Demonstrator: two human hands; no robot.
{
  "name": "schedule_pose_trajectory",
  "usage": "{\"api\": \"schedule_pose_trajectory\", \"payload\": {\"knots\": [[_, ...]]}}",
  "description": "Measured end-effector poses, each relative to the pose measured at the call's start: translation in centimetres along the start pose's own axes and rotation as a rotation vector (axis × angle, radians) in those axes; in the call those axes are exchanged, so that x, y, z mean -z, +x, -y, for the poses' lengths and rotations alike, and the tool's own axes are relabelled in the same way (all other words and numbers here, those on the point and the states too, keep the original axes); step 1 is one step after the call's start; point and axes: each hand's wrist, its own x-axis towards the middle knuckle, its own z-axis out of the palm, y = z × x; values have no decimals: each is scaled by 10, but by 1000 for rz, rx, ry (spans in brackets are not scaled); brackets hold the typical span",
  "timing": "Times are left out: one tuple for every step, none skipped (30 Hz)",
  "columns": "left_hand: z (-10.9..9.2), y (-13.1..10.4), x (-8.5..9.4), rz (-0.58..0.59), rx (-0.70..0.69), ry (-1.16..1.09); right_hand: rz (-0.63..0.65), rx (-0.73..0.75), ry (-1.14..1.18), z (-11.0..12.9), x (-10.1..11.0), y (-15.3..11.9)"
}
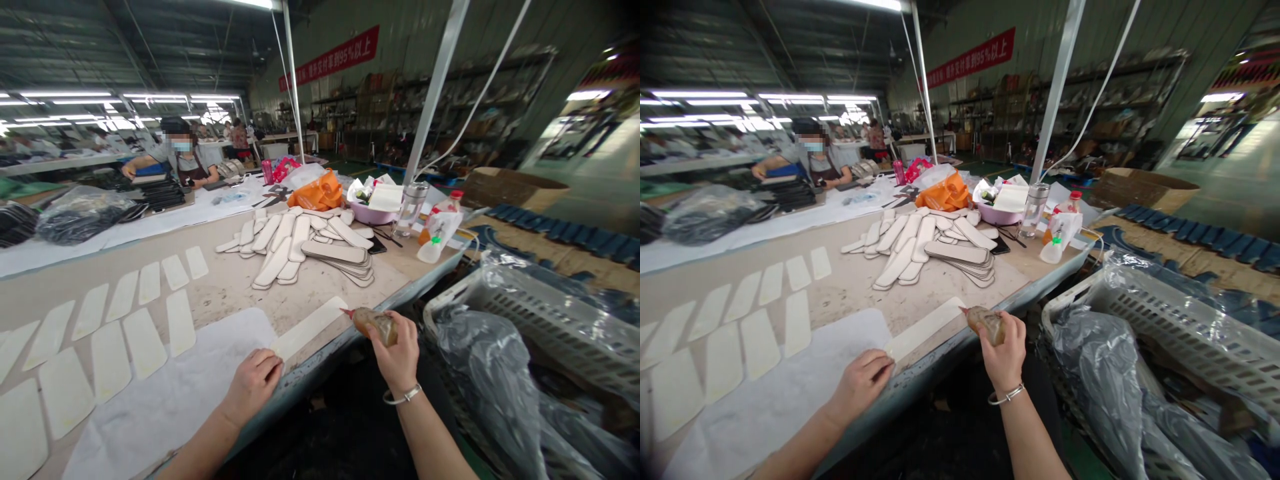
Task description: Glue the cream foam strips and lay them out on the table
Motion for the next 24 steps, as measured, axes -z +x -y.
{"api": "schedule_pose_trajectory", "payload": {"knots": [[0, 1, 1, 7, 6, -11, -23, -14, -11, -1, -1, 1], [1, 2, 2, 23, 11, -19, -36, -26, -11, -2, -3, 2], [2, 3, 4, 52, 14, -25, -39, -33, -3, -2, -5, 3], [4, 5, 6, 92, 15, -28, -34, -40, 6, -1, -8, 3], [5, 7, 8, 139, 13, -29, -22, -47, 14, 0, -11, 2], [7, 9, 10, 189, 9, -26, -1, -52, 24, 1, -14, 1], [7, 11, 11, 238, 7, -19, 31, -55, 43, 2, -16, 0], [7, 14, 12, 283, 7, -5, 68, -54, 73, 3, -18, -1], [6, 16, 13, 318, 9, 16, 101, -52, 112, 4, -19, -2], [4, 18, 14, 344, 13, 44, 124, -52, 150, 5, -19, -3], [1, 20, 14, 364, 18, 78, 137, -58, 184, 5, -18, -5], [-3, 22, 14, 380, 22, 114, 127, -80, 202, 4, -16, -6], [-6, 24, 14, 396, 25, 149, 109, -125, 200, 2, -14, -7], [-8, 26, 15, 415, 30, 183, 87, -186, 196, 0, -12, -7], [-10, 27, 17, 436, 41, 216, 64, -276, 201, -4, -10, -7], [-11, 29, 19, 458, 61, 249, 56, -375, 220, -8, -8, -6], [-11, 29, 24, 475, 87, 281, 60, -452, 235, -13, -6, -5], [-11, 28, 30, 487, 121, 315, 51, -509, 239, -17, -5, -4], [-11, 26, 37, 492, 166, 350, 48, -552, 249, -21, -4, -3], [-12, 21, 46, 495, 219, 383, 36, -584, 271, -24, -4, -3], [-12, 15, 55, 496, 278, 419, 23, -608, 296, -26, -3, -2], [-14, 8, 65, 496, 343, 456, 14, -626, 326, -27, -3, -2], [-15, 0, 74, 497, 407, 489, 9, -638, 353, -26, -3, -1], [-16, -8, 83, 500, 462, 515, 12, -643, 371, -26, -3, -1]]}}
